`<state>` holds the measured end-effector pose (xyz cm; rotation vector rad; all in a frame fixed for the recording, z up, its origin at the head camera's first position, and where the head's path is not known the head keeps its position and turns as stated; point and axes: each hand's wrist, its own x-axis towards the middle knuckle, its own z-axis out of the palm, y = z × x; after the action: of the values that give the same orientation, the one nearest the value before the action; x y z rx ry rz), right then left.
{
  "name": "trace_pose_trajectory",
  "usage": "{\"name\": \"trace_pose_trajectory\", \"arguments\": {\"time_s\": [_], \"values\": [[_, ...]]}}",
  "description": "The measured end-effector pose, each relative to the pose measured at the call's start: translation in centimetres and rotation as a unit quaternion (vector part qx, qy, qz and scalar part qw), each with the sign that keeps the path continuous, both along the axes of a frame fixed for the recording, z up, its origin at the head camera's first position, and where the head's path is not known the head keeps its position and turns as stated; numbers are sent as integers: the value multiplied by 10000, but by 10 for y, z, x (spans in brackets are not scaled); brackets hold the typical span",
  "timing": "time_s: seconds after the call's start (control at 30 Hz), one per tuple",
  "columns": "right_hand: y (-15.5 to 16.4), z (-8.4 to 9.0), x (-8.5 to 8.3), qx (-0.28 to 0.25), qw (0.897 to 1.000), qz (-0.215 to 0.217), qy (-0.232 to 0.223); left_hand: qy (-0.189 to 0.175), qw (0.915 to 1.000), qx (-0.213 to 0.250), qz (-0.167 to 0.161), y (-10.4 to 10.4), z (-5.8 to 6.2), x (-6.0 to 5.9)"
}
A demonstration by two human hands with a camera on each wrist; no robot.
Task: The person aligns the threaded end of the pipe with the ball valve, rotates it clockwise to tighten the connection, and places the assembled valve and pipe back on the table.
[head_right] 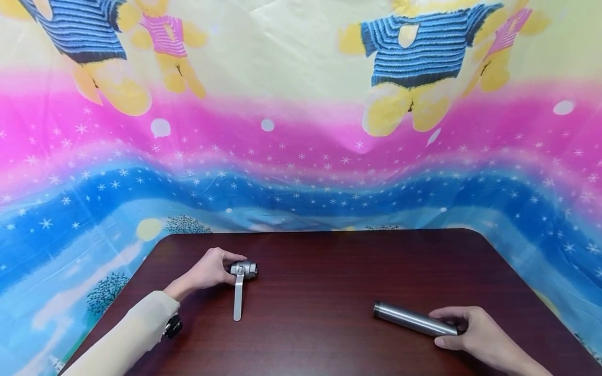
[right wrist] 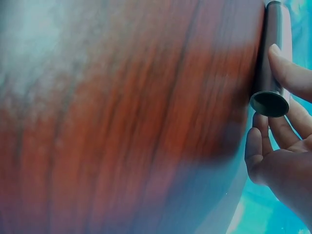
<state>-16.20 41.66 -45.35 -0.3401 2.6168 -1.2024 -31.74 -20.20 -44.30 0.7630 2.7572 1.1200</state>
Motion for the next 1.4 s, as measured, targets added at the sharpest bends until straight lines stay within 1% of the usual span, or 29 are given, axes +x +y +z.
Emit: {"name": "trace_pose_trajectory", "arguments": {"time_s": [0.13,0.27,0.37,0.47,0.53,0.6,0.7,0.8,0.87,0.97,1.07,1.17,1.27,1.33,1.4], "values": [[0,-1,1,27,9999,57,108,8,10000,-63,20,0,-1,0],[-1,-2,1,72,9998,-3,184,5,9999,-89,62,0,0,1],[-3,-1,2,95,9998,-99,131,-32,9999,-74,99,0,0,2],[-5,1,2,110,9996,-264,-25,-36,9999,-46,127,0,0,3],[-5,2,2,110,9992,-371,-72,14,9999,-27,131,0,0,4],[-6,4,3,111,9990,-436,-28,94,9999,-16,140,0,0,4],[-6,5,4,131,9986,-452,233,246,9996,16,160,0,-1,4],[-7,7,4,-6,9982,-528,301,346,9992,113,181,0,-2,4],[-9,8,4,-203,9978,-599,218,391,9989,191,188,1,-2,4],[-11,11,3,-493,9963,-689,117,344,9986,345,219,2,-1,5],[-15,13,4,-463,9946,-866,336,156,9978,581,291,3,1,8],[-21,16,3,-172,9908,-1022,871,-74,9953,918,301,6,6,12],[-26,18,1,99,9839,-1090,1410,-218,9921,1213,242,10,13,16],[-29,20,-1,122,9813,-1086,1585,-315,9891,1425,201,13,18,19],[-34,22,-3,41,9806,-1097,1622,-424,9857,1623,176,15,21,22]]}}
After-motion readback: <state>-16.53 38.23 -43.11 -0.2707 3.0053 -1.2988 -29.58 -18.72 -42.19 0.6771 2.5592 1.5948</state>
